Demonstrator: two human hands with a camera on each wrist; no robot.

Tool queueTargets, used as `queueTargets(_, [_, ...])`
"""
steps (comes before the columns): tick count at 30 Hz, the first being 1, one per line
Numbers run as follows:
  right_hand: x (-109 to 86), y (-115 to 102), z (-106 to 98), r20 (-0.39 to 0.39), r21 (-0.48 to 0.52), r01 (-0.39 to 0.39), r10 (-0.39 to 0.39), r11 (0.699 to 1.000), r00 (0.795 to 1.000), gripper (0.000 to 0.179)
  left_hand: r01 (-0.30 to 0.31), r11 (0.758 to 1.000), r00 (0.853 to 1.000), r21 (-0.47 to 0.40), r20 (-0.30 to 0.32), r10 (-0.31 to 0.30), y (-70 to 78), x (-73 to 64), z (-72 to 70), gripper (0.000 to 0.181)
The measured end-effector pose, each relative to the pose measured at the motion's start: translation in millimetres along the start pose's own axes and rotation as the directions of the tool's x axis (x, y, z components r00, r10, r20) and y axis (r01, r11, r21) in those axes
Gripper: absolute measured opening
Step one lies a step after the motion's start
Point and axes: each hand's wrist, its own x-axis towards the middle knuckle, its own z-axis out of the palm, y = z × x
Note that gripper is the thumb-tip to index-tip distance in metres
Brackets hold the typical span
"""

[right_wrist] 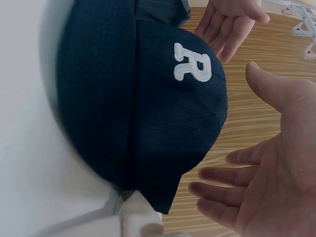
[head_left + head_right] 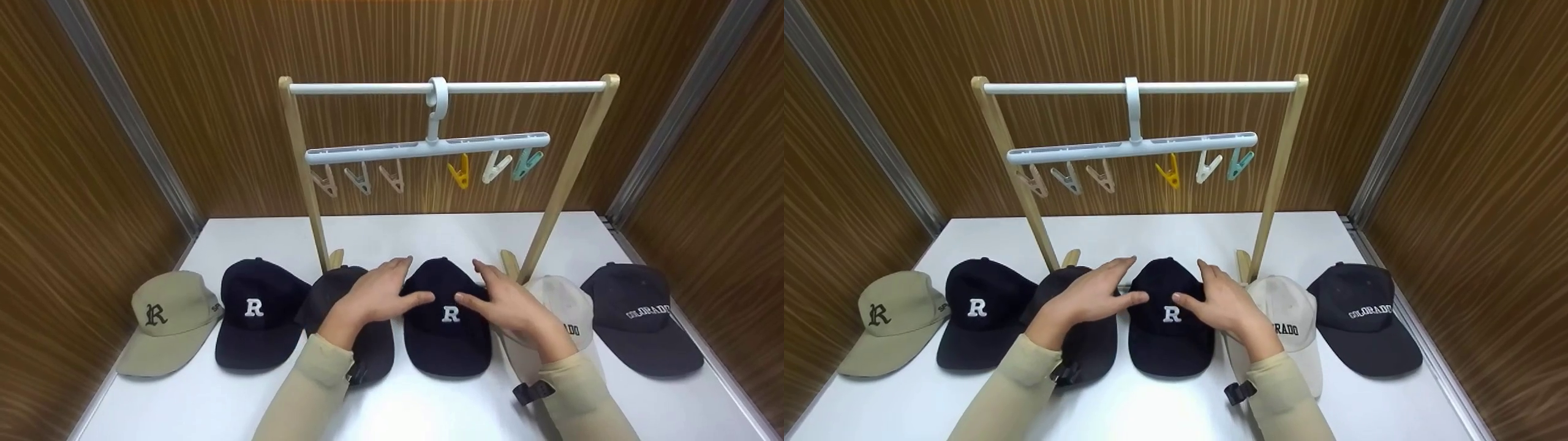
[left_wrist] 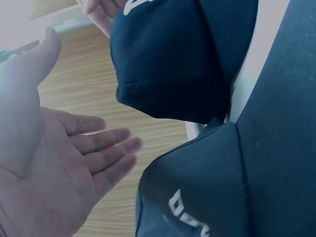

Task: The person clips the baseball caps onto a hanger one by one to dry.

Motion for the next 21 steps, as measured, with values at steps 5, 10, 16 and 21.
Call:
queueTargets(5, [4.0, 4.7, 4.3, -0.014, 0.02, 0.013, -0.013, 1.0, 1.0, 0.099, 0.023, 0.999, 1.0, -0.042, 0.017, -0.022, -1.5, 4.5, 7.9, 0.097])
queueTargets(10, [7.1, 7.7, 7.9, -0.011, 0.07, 0.002, -0.001, 0.998, 1.0, 0.093, 0.026, 0.996, 1.0, -0.08, 0.018, -0.024, -0.9, 6.8, 15.9, 0.095])
queueTargets(16, [10.4, 9.2, 11.9, -0.008, 0.086, -0.029, 0.03, 0.996, 1.0, 0.092, 0.046, 0.994, 0.999, -0.097, -0.003, -0.047, -1.2, 9.6, 26.6, 0.094])
queueTargets(21, [11.0, 12.6, 13.5, -0.028, 0.081, -0.063, 0.065, 0.995, 0.997, 0.089, 0.052, 0.992, 0.998, -0.117, -0.022, -0.055, -1.4, 13.0, 30.1, 0.09])
